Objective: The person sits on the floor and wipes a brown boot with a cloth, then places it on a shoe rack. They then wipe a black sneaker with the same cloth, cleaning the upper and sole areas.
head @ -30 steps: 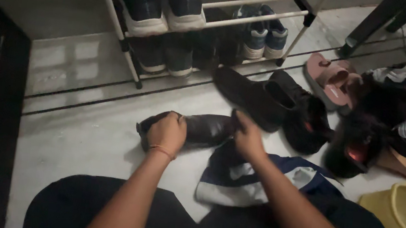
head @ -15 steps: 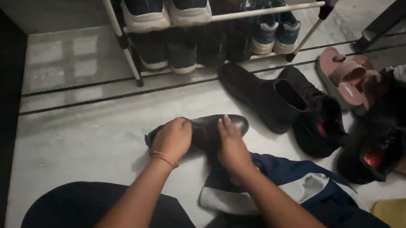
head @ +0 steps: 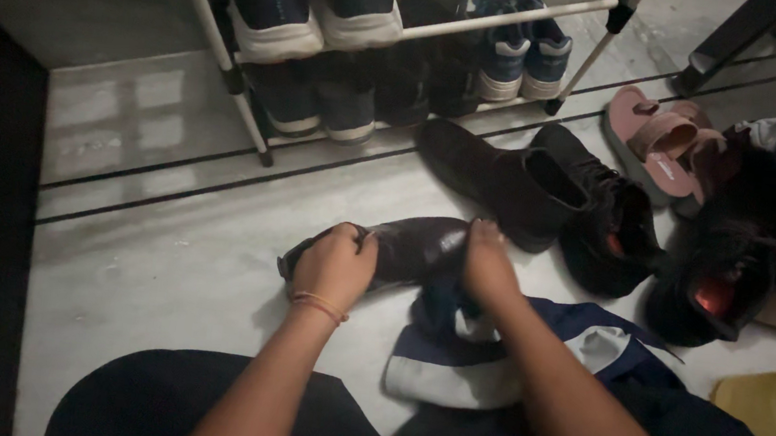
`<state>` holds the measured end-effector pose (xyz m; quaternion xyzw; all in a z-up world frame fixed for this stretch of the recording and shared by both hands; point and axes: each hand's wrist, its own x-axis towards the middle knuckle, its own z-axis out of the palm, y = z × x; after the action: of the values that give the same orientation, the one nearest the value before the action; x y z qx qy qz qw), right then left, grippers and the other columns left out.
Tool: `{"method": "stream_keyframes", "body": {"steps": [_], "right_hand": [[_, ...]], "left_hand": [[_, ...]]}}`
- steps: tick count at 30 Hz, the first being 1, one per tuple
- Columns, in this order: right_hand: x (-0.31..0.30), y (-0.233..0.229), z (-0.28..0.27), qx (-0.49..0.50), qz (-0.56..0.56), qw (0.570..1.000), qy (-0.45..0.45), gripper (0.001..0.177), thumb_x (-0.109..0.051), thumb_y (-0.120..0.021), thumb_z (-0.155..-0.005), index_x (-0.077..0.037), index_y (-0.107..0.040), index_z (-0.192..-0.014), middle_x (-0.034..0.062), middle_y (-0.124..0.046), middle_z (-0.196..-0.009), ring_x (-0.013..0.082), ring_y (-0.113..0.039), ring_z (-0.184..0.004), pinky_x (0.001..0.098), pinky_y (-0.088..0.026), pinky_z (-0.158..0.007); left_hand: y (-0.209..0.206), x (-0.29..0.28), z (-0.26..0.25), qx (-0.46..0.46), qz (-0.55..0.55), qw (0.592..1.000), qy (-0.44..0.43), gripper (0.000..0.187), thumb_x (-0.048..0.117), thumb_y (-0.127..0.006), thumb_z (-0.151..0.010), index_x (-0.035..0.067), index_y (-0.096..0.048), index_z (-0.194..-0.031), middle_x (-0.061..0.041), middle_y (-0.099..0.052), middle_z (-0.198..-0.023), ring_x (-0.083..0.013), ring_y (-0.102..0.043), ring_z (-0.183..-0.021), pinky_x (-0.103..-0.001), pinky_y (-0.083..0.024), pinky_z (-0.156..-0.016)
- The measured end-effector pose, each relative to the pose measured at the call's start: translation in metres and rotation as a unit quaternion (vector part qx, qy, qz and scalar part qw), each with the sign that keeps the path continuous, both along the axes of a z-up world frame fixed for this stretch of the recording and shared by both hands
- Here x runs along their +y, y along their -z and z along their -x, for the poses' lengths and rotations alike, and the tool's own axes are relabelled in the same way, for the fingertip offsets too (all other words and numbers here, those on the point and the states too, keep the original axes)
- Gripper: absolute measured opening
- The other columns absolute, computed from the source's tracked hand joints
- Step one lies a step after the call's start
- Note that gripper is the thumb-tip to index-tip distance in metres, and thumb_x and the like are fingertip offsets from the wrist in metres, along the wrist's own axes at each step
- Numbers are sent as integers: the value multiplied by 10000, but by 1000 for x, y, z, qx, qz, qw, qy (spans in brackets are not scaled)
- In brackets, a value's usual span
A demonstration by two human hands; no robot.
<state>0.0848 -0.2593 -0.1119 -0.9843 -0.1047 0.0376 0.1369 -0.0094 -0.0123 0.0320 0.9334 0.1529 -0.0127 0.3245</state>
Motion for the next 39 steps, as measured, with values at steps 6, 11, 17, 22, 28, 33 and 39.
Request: {"method": "stream_keyframes", "body": {"steps": [6, 11, 17, 22, 28, 33, 39], "right_hand": [[53, -22, 76, 63, -165, 976, -126, 1031, 137, -565, -627, -8, -226, -1590, 237, -177, -1645, 354, -199, -1533, 400, -204, -1246], [41, -24, 53, -137, -17, 976, -167, 878, 146, -570, -804, -50, -313, -1620, 215, -249, -1687, 341, -240, -1595, 413, -201, -1308], [34, -29, 44, -6, -117, 991, -60, 928, 169, -549, -677, -68, -307, -1541, 218, -211, -1645, 381, -181, -1517, 387, -235, -1192], [48, -37, 68, 50, -186, 968, -159, 1012, 222, -493, -629, -121, -344, -1571, 144, -268, -1670, 311, -238, -1557, 381, -225, -1250], [34, -46, 32, -14, -120, 992, -40, 860, 145, -577, -671, -124, -473, -1481, 136, -307, -1633, 334, -232, -1529, 390, -216, -1234], [68, -67, 62, 107, -289, 946, -98, 906, 186, -457, -659, -136, -478, -1506, 129, -364, -1629, 288, -297, -1537, 365, -233, -1242], [82, -74, 66, 32, -322, 925, -200, 841, 174, -441, -682, -60, -498, -1488, 172, -465, -1585, 309, -373, -1518, 399, -276, -1246]], "left_hand": [[10, -2, -5, -17, -25, 999, -16, 364, 420, -566, -940, 93, -705, -1018, -204, -742, -907, -421, -709, -854, -517, -554, -780], [17, 3, -4, 13, -9, 1000, -4, 359, 394, -535, -959, 75, -683, -1037, -214, -744, -898, -422, -722, -842, -515, -561, -803], [19, 2, -5, -23, -26, 999, -6, 346, 386, -559, -935, 75, -690, -1010, -221, -738, -893, -433, -712, -846, -534, -559, -779], [20, -2, -6, 5, -13, 1000, -14, 358, 388, -536, -944, 70, -679, -1031, -221, -744, -892, -425, -721, -838, -534, -565, -770], [10, 4, -4, 15, 47, 998, -39, 401, 459, -528, -944, 127, -748, -993, -176, -741, -980, -419, -697, -937, -515, -544, -840], [15, 4, -8, 19, 32, 998, -41, 401, 455, -524, -941, 127, -745, -1007, -176, -737, -1017, -416, -690, -976, -508, -543, -853], [24, 3, -10, 11, 17, 999, -35, 359, 379, -488, -972, 116, -723, -1035, -192, -738, -998, -431, -693, -945, -533, -534, -833]]}}
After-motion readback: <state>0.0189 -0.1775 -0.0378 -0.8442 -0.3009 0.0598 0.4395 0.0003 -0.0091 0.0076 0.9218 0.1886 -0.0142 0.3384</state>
